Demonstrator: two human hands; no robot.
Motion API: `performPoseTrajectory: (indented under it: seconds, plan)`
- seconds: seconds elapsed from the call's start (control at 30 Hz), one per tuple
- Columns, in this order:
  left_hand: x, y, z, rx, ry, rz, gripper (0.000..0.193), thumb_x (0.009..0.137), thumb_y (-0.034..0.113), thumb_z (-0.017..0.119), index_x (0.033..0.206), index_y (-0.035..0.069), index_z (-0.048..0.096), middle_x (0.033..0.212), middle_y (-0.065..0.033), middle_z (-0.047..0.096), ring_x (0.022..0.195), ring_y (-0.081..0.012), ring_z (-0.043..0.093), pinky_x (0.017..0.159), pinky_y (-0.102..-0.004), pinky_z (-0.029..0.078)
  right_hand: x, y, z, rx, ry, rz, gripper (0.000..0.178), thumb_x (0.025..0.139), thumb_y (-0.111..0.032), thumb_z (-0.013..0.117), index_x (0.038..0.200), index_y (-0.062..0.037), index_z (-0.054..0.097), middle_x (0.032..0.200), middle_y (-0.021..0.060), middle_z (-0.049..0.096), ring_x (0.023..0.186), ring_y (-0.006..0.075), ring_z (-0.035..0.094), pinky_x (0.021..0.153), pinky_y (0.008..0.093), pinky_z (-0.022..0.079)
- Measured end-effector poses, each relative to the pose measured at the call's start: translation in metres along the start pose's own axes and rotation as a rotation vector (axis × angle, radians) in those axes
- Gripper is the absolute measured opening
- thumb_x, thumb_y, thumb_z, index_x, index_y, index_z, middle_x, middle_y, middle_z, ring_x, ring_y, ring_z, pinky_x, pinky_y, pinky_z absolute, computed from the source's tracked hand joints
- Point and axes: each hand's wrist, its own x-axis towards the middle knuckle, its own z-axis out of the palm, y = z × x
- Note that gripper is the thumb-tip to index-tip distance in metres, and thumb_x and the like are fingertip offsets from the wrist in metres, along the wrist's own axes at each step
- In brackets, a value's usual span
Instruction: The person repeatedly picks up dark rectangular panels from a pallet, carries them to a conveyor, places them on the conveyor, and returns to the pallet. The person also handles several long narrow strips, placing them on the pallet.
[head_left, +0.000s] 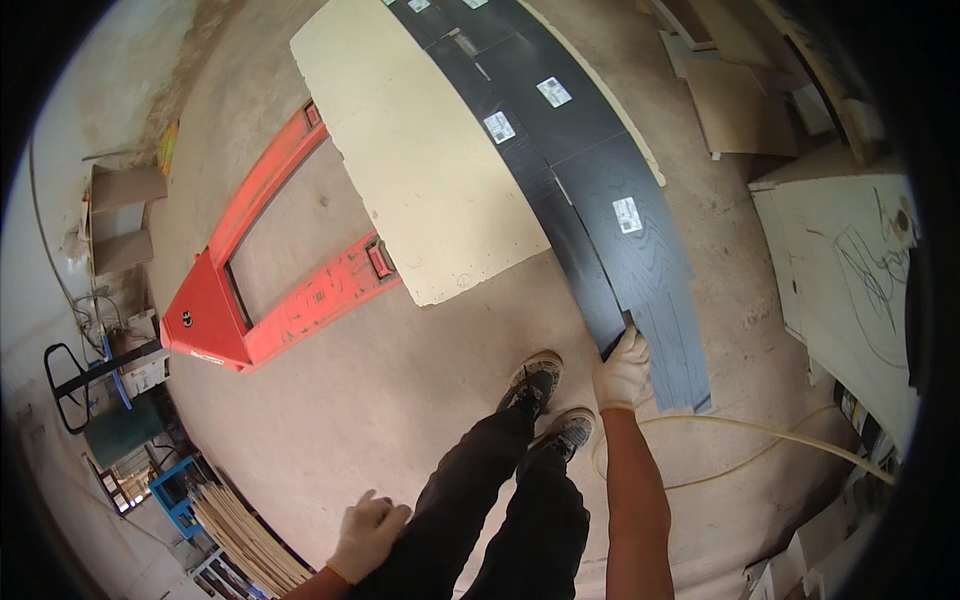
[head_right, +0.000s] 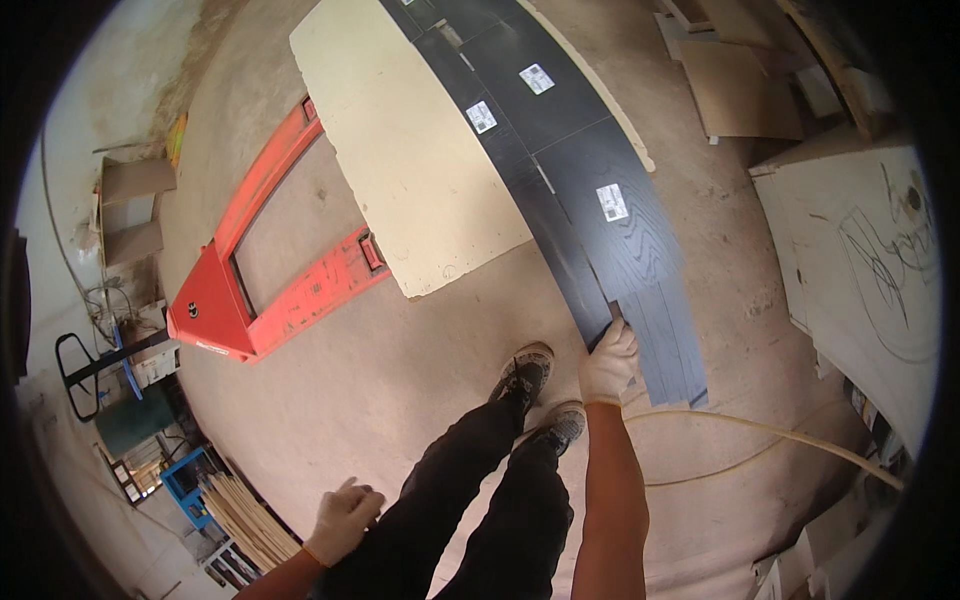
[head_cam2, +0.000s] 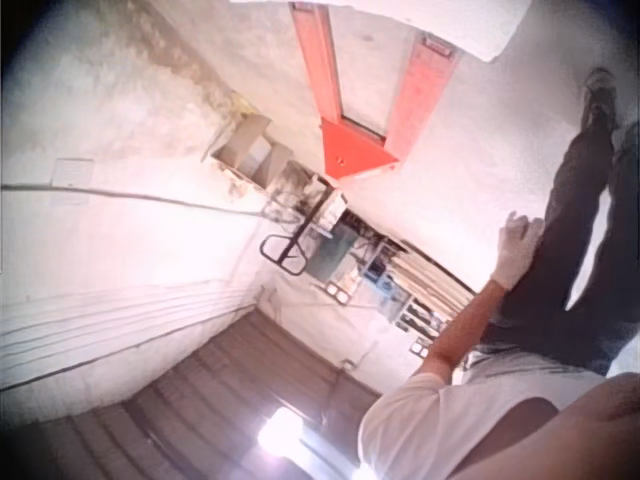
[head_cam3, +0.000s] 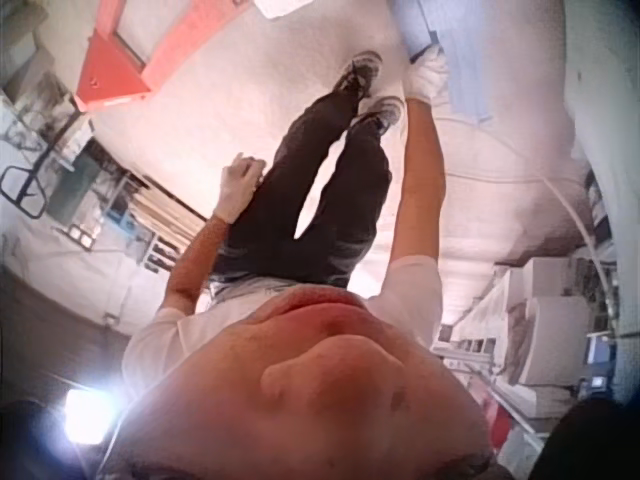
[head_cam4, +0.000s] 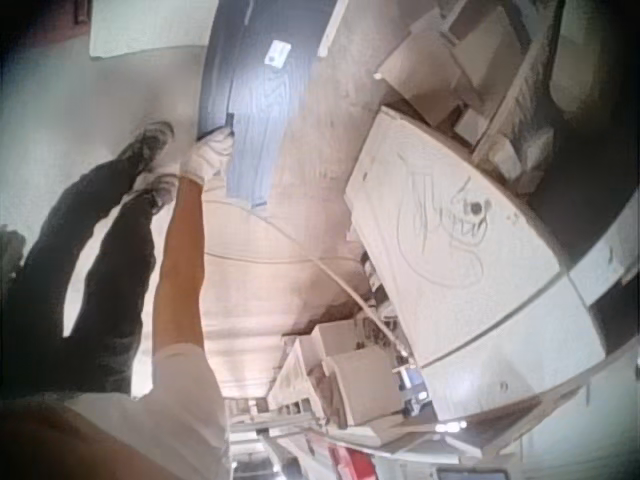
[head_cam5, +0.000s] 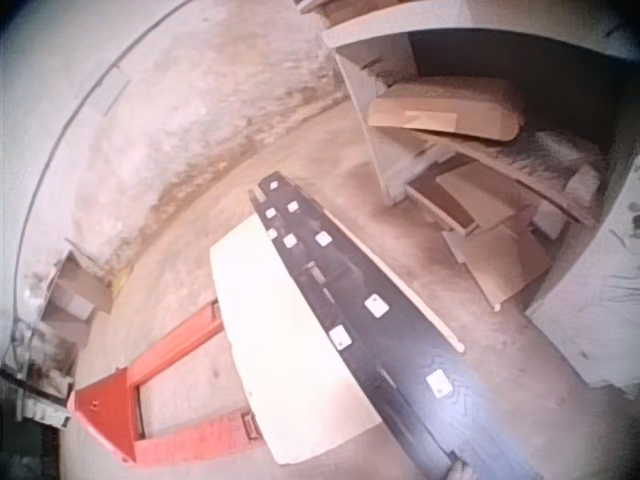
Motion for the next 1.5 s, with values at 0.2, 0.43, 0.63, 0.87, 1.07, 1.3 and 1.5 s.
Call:
performPoseTrajectory:
  seconds: [0.2, 0.43, 0.63, 0.87, 1.07, 1.3, 1.5]
  plan:
    - [0.021, 0.029, 0.029, -0.072, -0.118, -0.025, 0.044, 0.101, 0.031, 0.069, 0.073, -0.003, 0.067, 0.073, -0.014, 0.067, 0.075, -0.037, 0.061, 0.099, -0.0484, 0.051, -0.035, 0.001, 0.002, -0.015, 0.056, -0.086, 0.08, 0.078, -0.025, 0.087, 0.142, 0.0025, 0.048, 0.129, 0.0186, 0.06, 0.118, 0.0402, 0.061, 0.102, 0.0522, 0.05]
    - [0.039, 0.036, 0.047, -0.188, -0.169, 0.056, 0.039, 0.107, 0.032, 0.064, 0.089, -0.001, 0.074, 0.072, -0.0084, 0.068, 0.066, -0.0219, 0.068, 0.09, -0.0413, 0.06, -0.162, 0.007, -0.118, 0.258, -0.112, -0.029, 0.075, 0.079, -0.026, 0.086, 0.142, -0.0027, 0.051, 0.124, 0.0216, 0.063, 0.119, 0.0441, 0.061, 0.103, 0.0561, 0.05]
    - [0.163, 0.022, 0.057, -0.699, -0.056, 0.246, 0.045, 0.106, 0.041, 0.074, 0.104, -0.003, 0.068, 0.088, -0.0058, 0.073, 0.082, -0.0211, 0.073, 0.079, -0.0359, 0.058, -0.211, 0.006, -0.248, 0.44, -0.52, -0.082, 0.081, 0.076, -0.033, 0.088, 0.14, 0.0009, 0.052, 0.127, 0.0256, 0.063, 0.121, 0.047, 0.063, 0.102, 0.0551, 0.053]
    - [0.235, 0.022, -0.066, -1.636, -0.056, 0.066, 0.031, 0.108, 0.029, 0.071, 0.123, 0.002, 0.072, 0.116, -0.0088, 0.075, 0.112, -0.0231, 0.07, 0.103, -0.0402, 0.056, -0.165, -0.069, -0.33, 0.335, -0.697, -0.365, 0.085, 0.075, -0.04, 0.09, 0.14, 0.0004, 0.053, 0.128, 0.026, 0.066, 0.122, 0.045, 0.066, 0.102, 0.0513, 0.055]
    - [0.244, -0.016, -0.218, -1.669, -0.087, 0.081, 0.026, 0.108, 0.014, 0.064, 0.127, -0.004, 0.067, 0.119, -0.0165, 0.075, 0.114, -0.0309, 0.073, 0.103, -0.044, 0.06, -0.077, -0.207, -0.337, 0.36, -0.749, -0.53, 0.089, 0.091, -0.056, 0.082, 0.153, 0.0017, 0.052, 0.136, 0.0242, 0.064, 0.125, 0.0434, 0.064, 0.112, 0.0471, 0.052]
    - [0.327, -0.04, -0.318, -1.711, 0.209, 0.025, 0.022, 0.103, 0.014, 0.074, 0.122, 0.003, 0.07, 0.111, -0.0086, 0.074, 0.101, -0.0253, 0.073, 0.094, -0.0422, 0.061, 0.22, -0.423, -0.246, -0.175, -0.139, -0.456, 0.083, 0.101, -0.053, 0.071, 0.158, 0.0029, 0.047, 0.153, 0.0252, 0.055, 0.136, 0.0394, 0.06, 0.112, 0.0498, 0.052]
    - [0.463, -0.047, -0.348, -1.802, 0.175, 0.231, 0.027, 0.098, 0.021, 0.083, 0.116, 0.003, 0.072, 0.105, -0.0125, 0.078, 0.096, -0.0298, 0.077, 0.092, -0.0463, 0.064, 0.433, -0.576, -0.167, -0.177, 0.33, -0.442, 0.045, 0.098, -0.033, 0.074, 0.13, -0.003, 0.061, 0.126, 0.017, 0.067, 0.119, 0.0346, 0.068, 0.099, 0.048, 0.058]
